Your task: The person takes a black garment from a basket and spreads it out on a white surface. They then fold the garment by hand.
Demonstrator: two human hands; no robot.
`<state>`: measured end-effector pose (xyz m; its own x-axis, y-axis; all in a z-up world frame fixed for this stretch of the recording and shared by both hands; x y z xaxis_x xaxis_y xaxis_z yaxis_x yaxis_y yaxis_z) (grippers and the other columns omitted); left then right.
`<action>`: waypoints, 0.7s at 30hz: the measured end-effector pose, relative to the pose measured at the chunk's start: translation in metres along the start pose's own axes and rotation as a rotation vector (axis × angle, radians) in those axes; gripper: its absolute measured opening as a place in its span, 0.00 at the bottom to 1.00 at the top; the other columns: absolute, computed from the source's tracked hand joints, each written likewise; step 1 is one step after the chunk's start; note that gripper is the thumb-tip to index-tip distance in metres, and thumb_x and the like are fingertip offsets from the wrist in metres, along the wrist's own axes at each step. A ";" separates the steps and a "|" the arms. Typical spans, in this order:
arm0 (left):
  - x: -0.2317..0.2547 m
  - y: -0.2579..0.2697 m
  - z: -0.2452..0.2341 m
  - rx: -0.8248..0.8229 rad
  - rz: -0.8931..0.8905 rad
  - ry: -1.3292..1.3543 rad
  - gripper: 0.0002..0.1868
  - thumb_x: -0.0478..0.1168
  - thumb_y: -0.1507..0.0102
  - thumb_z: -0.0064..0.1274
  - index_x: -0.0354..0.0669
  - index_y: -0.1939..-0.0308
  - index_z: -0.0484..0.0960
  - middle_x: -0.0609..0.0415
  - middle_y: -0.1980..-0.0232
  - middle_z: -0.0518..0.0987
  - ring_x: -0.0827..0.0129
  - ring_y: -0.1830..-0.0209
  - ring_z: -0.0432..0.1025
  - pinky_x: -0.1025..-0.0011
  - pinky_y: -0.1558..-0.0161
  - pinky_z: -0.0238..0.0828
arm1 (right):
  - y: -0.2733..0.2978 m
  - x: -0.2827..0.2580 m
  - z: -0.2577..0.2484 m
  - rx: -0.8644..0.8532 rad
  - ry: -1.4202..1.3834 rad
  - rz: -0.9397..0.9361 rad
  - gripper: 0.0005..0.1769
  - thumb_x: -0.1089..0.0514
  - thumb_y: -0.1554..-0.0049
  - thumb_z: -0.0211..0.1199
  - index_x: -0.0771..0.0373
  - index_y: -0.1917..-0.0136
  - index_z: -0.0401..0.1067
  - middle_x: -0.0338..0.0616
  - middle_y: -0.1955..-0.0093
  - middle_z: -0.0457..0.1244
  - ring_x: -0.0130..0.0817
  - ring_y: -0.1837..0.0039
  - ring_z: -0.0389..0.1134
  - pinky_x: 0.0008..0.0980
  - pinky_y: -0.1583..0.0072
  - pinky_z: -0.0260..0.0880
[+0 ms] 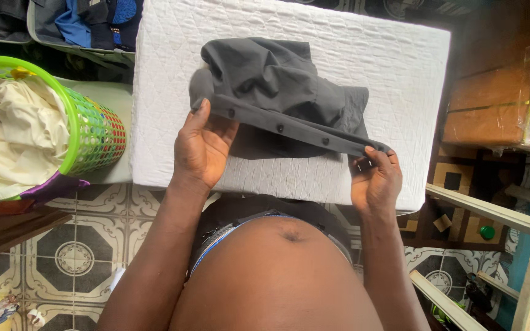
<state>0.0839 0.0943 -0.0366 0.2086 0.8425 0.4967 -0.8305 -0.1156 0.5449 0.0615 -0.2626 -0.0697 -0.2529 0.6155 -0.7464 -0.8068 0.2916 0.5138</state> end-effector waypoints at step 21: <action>0.036 0.004 -0.022 0.026 0.162 -0.085 0.17 0.46 0.30 0.50 0.45 0.40 0.71 0.51 0.41 0.76 0.61 0.40 0.72 0.57 0.40 0.74 | -0.009 -0.023 -0.030 0.146 -0.005 -0.064 0.10 0.68 0.45 0.62 0.63 0.49 0.67 0.44 0.52 0.62 0.31 0.50 0.66 0.30 0.45 0.71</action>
<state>0.0768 0.1359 -0.0320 0.1175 0.7642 0.6342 -0.8431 -0.2607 0.4703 0.0582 -0.3016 -0.0699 -0.2007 0.5958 -0.7776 -0.7348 0.4335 0.5217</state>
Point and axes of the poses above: each hand's wrist, its own y-axis away from the middle knuckle, its own z-axis out of the palm, x = y × z, the point moved 9 cm from there along -y, towards the middle knuckle
